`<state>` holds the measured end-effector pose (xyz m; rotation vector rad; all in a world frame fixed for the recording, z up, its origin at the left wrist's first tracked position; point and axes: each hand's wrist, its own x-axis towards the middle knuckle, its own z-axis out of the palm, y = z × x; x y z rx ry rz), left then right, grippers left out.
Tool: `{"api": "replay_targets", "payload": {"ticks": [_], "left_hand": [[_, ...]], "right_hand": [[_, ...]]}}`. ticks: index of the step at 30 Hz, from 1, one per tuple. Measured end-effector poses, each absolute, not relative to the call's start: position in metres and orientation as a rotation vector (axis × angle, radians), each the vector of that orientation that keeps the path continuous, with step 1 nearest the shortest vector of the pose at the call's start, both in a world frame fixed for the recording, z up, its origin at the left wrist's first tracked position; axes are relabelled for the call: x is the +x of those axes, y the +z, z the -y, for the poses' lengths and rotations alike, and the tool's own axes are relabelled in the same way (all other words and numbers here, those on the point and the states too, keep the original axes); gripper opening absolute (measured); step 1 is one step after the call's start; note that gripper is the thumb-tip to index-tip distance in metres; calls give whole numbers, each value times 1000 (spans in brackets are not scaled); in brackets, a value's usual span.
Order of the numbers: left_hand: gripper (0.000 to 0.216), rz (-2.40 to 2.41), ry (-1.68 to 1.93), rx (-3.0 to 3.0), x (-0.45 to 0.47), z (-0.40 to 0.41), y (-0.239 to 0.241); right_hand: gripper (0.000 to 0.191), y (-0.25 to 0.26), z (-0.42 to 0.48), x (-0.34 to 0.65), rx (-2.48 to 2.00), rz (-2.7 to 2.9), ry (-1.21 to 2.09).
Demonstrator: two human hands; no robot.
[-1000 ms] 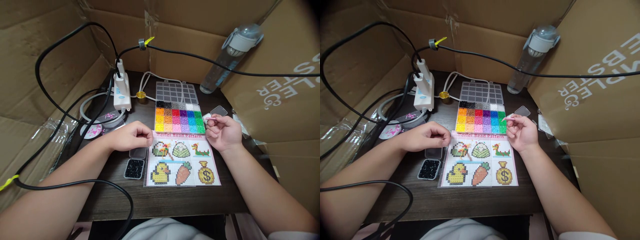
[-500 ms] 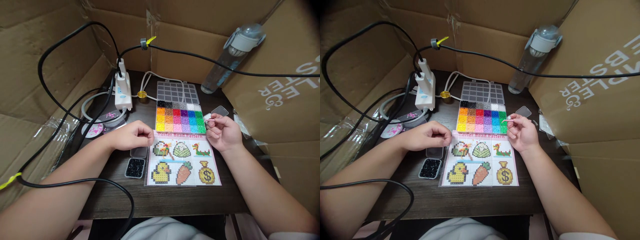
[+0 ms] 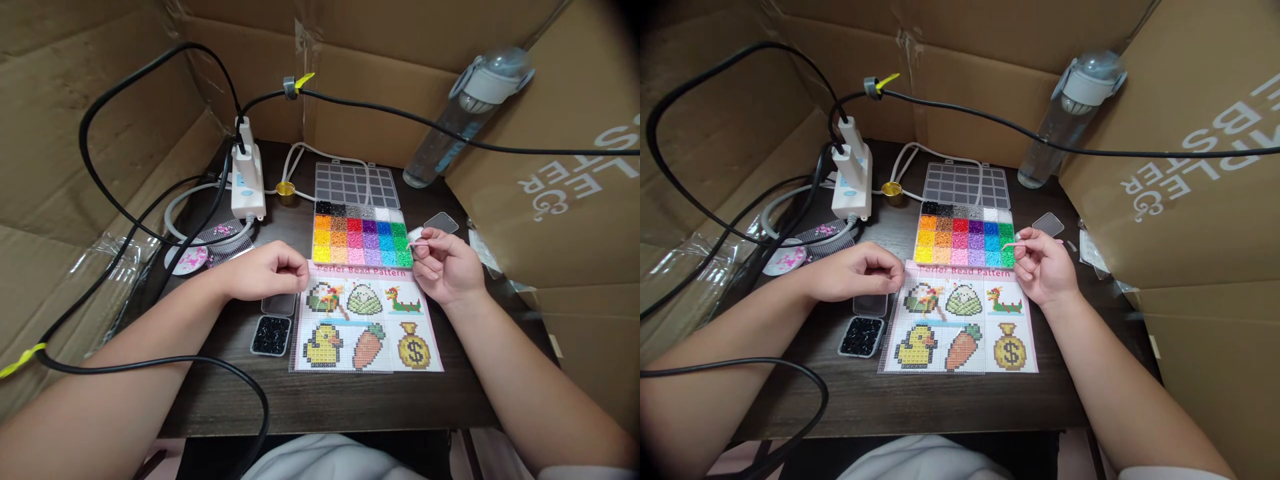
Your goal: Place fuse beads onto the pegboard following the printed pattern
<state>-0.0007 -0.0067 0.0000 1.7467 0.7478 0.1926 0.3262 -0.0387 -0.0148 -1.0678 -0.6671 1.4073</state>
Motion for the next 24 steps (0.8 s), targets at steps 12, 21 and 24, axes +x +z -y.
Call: {"api": "replay_targets", "payload": {"ticks": [12,21,24], "left_hand": [[24,-757,228,1795,-5,8,-2],[23,-767,232,1773,-7,8,-2],[21,-759,233,1778,-6,7,-3]], "right_hand": [[18,19,22,310,-1146,1007,942],[33,7,1,277,-1205,1431,603],[25,-10,1,270,-1135,1523,458]]}}
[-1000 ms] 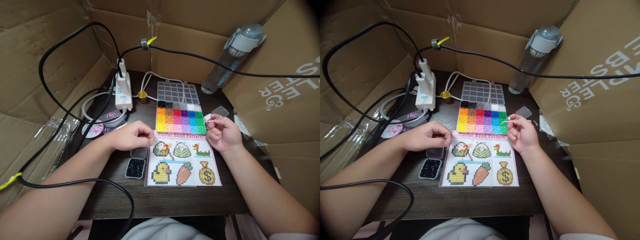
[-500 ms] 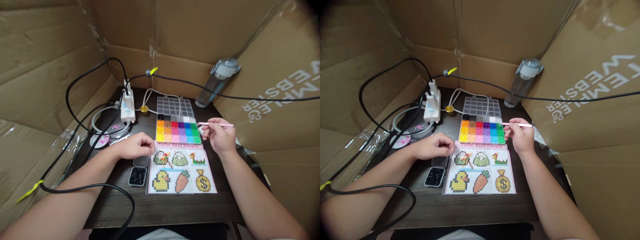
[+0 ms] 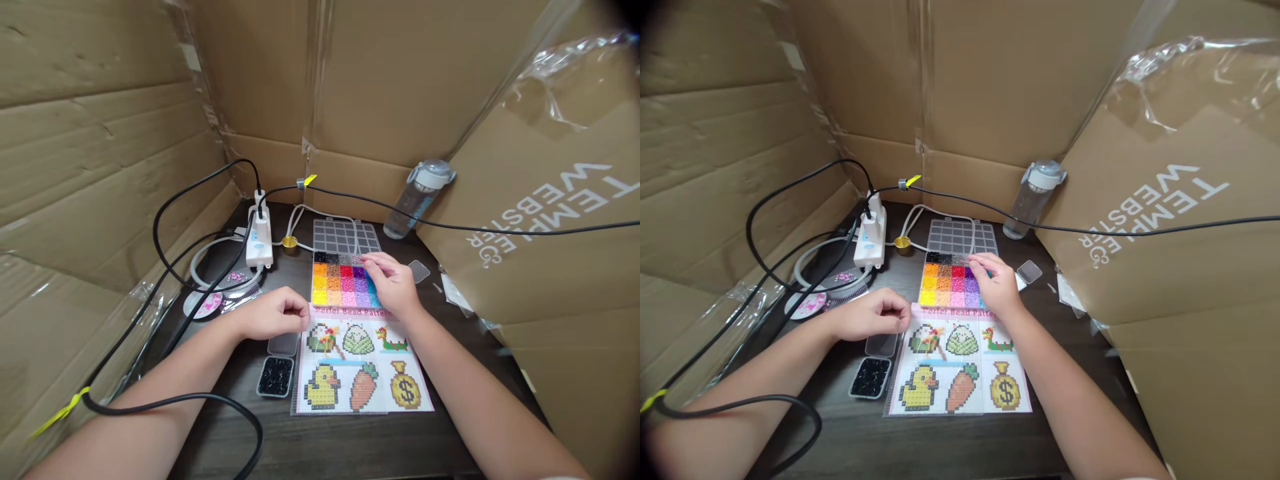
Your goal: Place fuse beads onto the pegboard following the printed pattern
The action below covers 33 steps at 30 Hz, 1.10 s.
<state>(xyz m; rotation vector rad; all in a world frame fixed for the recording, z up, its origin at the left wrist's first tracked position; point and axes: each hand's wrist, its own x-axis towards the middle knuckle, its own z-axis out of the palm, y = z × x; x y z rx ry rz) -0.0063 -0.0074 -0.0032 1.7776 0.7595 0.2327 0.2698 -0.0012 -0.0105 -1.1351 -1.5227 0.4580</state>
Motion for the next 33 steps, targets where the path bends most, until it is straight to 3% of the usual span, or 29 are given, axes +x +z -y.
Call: {"api": "replay_targets", "payload": {"ticks": [11,33], "left_hand": [[22,-751,231,1753,-4,8,-5],[21,-761,224,1718,-3,10,-1]], "right_hand": [[17,-27,13,242,-1148,1546,512],[22,-29,22,256,-1258,1582,701]]}}
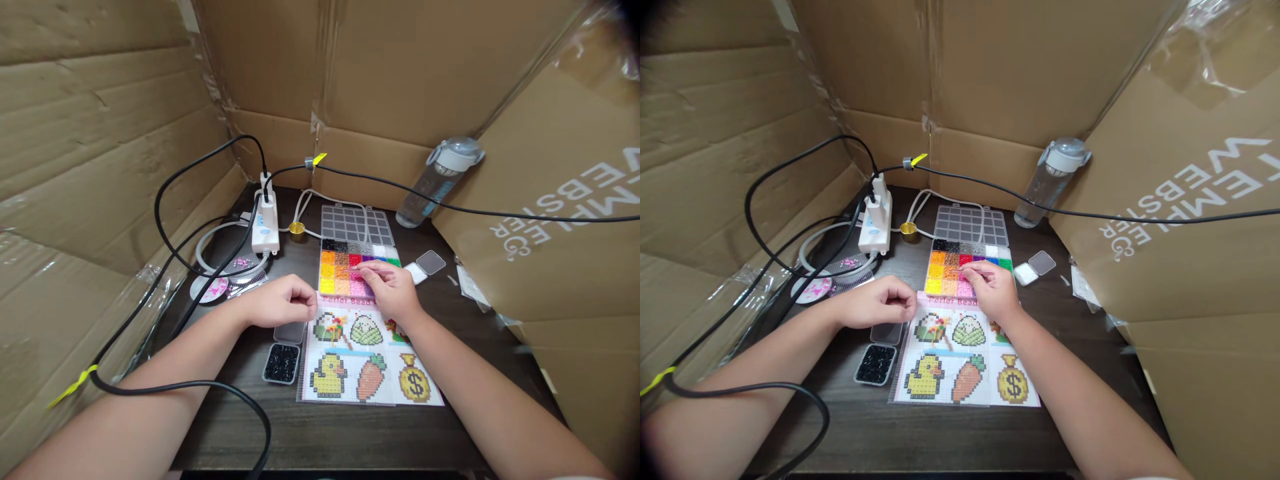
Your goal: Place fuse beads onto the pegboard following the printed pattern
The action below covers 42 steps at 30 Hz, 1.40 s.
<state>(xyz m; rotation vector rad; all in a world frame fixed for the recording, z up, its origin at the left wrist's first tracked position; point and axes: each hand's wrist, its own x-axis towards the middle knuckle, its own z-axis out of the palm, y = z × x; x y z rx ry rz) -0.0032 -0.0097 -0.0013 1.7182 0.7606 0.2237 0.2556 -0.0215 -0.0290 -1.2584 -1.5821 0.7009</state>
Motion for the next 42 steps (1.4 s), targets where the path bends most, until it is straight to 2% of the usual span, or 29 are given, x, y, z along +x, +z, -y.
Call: {"api": "replay_targets", "payload": {"ticks": [14,42], "left_hand": [[20,-735,235,1717,-3,9,-3],[23,-754,207,1706,-3,9,-3]], "right_hand": [[17,-33,20,255,-1248,1517,711],[19,-30,21,256,-1247,1501,693]]}}
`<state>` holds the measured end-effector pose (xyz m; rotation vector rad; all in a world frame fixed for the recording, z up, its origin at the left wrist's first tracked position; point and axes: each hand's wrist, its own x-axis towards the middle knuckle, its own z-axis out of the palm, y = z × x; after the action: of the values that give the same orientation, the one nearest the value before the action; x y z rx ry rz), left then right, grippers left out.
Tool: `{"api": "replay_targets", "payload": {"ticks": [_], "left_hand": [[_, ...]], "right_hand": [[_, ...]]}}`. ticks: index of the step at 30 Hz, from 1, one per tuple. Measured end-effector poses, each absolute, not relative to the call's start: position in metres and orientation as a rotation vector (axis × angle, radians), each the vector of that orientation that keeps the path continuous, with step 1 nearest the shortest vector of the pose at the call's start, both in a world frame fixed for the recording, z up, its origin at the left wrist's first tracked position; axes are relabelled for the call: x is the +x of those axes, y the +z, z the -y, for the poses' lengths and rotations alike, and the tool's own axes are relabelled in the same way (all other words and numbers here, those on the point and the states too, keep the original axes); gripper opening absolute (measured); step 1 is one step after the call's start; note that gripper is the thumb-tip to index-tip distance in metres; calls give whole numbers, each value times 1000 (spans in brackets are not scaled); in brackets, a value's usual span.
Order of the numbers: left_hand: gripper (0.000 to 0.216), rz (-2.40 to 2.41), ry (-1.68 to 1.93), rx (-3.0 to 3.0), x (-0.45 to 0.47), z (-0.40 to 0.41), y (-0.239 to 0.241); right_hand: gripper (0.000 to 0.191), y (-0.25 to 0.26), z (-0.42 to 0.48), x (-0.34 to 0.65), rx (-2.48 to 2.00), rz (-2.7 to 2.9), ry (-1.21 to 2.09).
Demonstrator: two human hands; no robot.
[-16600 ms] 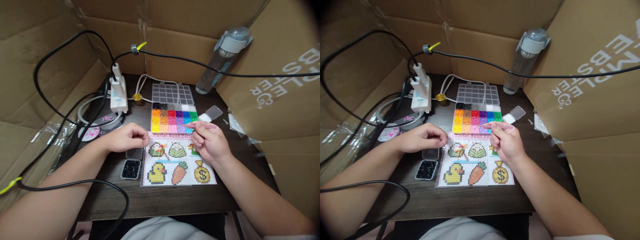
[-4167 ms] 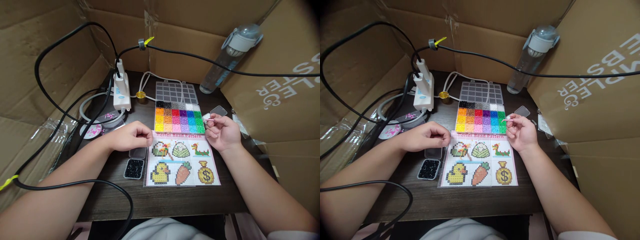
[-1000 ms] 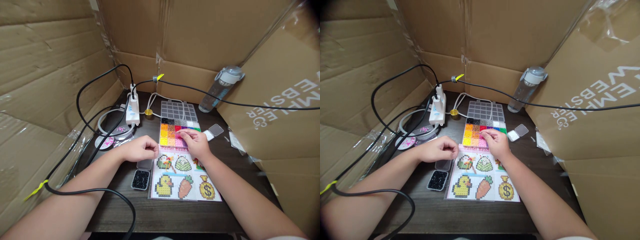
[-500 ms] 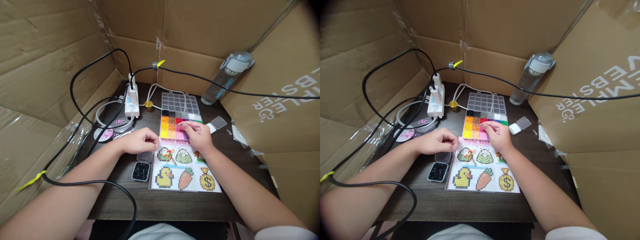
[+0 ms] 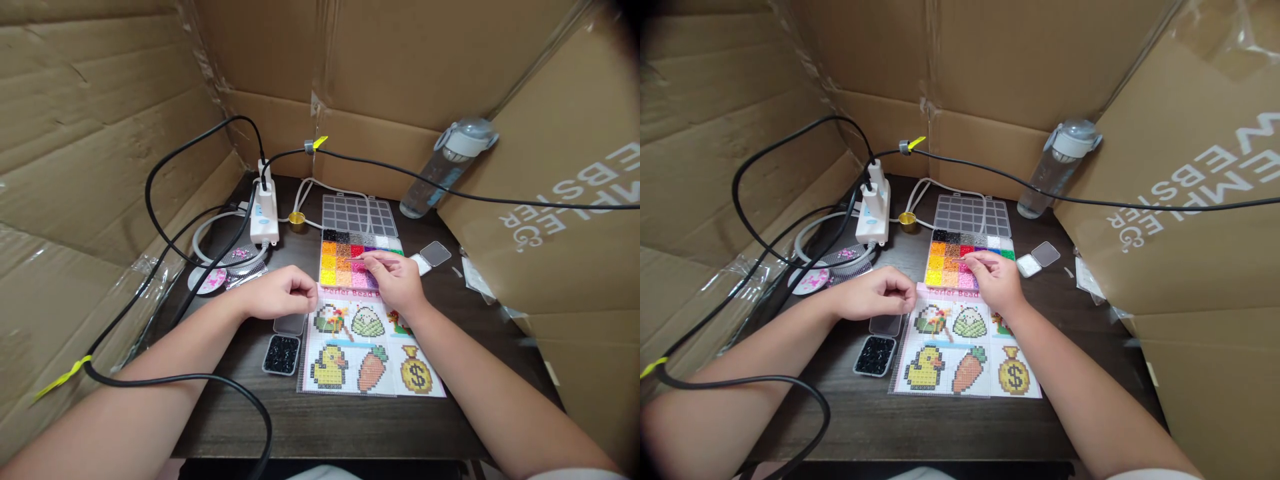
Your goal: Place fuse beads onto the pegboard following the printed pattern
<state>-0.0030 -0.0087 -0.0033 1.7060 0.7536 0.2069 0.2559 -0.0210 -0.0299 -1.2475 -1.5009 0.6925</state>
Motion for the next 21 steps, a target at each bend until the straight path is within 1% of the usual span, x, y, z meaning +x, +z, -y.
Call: {"api": "replay_targets", "payload": {"ticks": [13,21], "left_hand": [[22,-752,217,1707,-3,9,-3],[22,-755,213,1716,-1,9,-3]], "right_hand": [[18,-32,22,255,-1242,1501,685],[18,-24,21,245,-1168,1590,652]]}}
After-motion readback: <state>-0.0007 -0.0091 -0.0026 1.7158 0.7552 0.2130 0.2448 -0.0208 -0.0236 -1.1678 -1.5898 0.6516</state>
